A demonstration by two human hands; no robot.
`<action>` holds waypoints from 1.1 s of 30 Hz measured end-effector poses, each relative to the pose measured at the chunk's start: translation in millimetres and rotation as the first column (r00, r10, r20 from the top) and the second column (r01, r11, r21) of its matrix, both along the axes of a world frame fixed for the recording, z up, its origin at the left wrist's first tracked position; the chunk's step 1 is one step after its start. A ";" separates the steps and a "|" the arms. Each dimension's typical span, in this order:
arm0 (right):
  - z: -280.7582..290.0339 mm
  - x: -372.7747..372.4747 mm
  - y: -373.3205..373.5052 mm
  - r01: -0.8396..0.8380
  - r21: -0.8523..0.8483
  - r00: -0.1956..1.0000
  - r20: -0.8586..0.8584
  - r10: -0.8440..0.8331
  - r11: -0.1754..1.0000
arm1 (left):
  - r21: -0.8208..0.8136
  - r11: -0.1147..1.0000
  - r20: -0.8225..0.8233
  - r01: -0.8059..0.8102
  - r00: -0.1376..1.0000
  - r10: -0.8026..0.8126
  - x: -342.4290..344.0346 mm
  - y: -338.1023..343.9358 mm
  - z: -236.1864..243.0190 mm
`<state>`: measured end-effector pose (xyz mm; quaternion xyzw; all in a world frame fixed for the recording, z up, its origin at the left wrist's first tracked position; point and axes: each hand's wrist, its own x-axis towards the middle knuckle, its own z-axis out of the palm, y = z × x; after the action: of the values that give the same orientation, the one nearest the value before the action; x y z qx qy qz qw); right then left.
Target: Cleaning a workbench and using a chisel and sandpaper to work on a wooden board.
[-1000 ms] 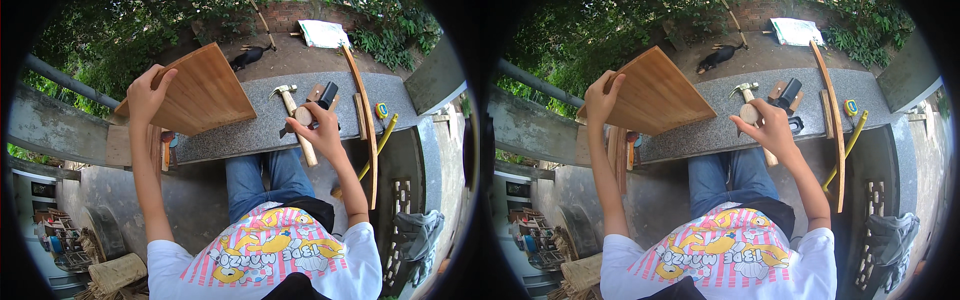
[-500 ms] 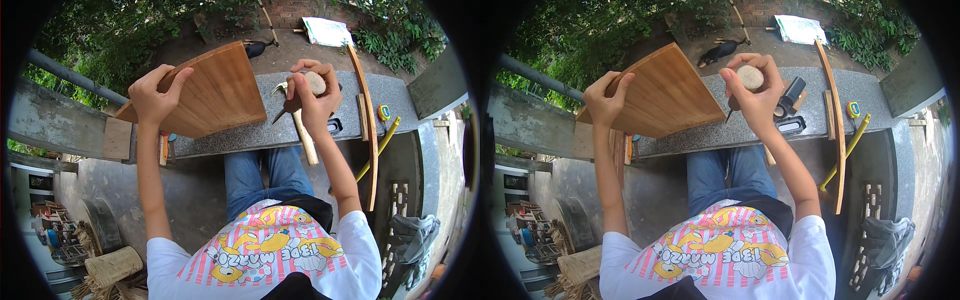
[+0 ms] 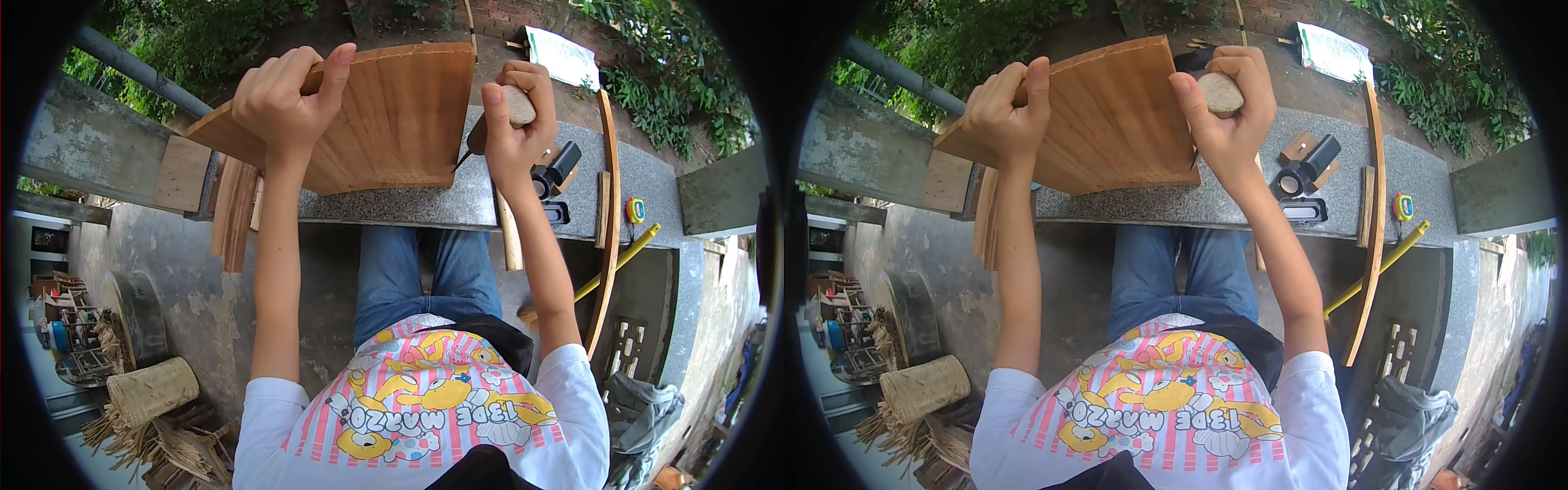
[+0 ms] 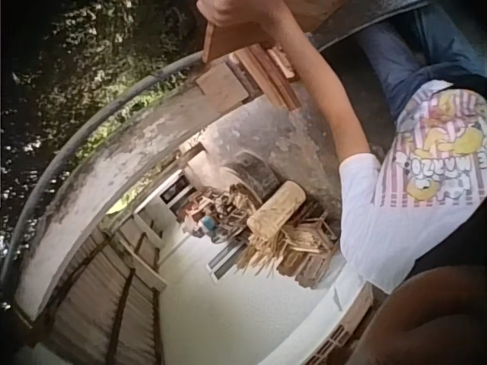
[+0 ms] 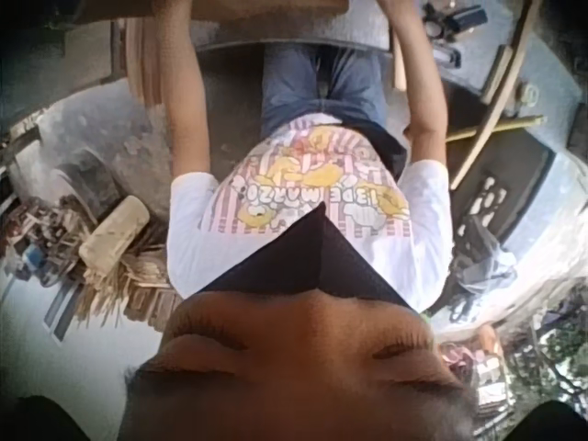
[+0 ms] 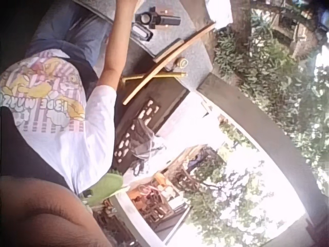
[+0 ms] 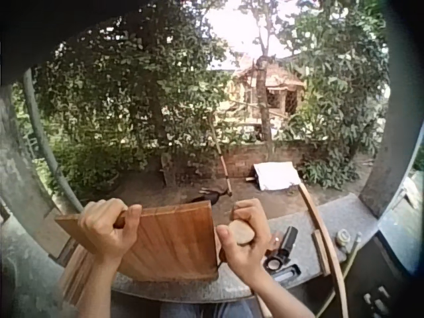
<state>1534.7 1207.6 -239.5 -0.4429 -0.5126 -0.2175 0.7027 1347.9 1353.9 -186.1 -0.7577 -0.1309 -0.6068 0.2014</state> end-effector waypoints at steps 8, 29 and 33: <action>-11.2 3.3 -2.5 -0.004 -0.064 0.999 -0.041 0.001 0.998 | 0.018 1.000 0.072 -0.010 0.997 0.009 2.0 -2.6 -2.1; -9.1 -6.9 -8.4 -0.034 -0.156 0.999 0.008 0.036 0.987 | 0.007 1.000 0.081 -0.030 0.996 0.029 -0.6 -5.2 -2.0; -13.3 -9.8 -10.5 -0.084 -0.096 0.996 0.010 0.085 0.992 | 0.015 0.999 0.082 -0.030 0.996 0.028 -3.3 -5.7 -1.3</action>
<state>1524.9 1197.1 -252.8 -0.4525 -0.5455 -0.1658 0.6857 1344.6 1348.2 -187.5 -0.7286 -0.1451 -0.6354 0.2109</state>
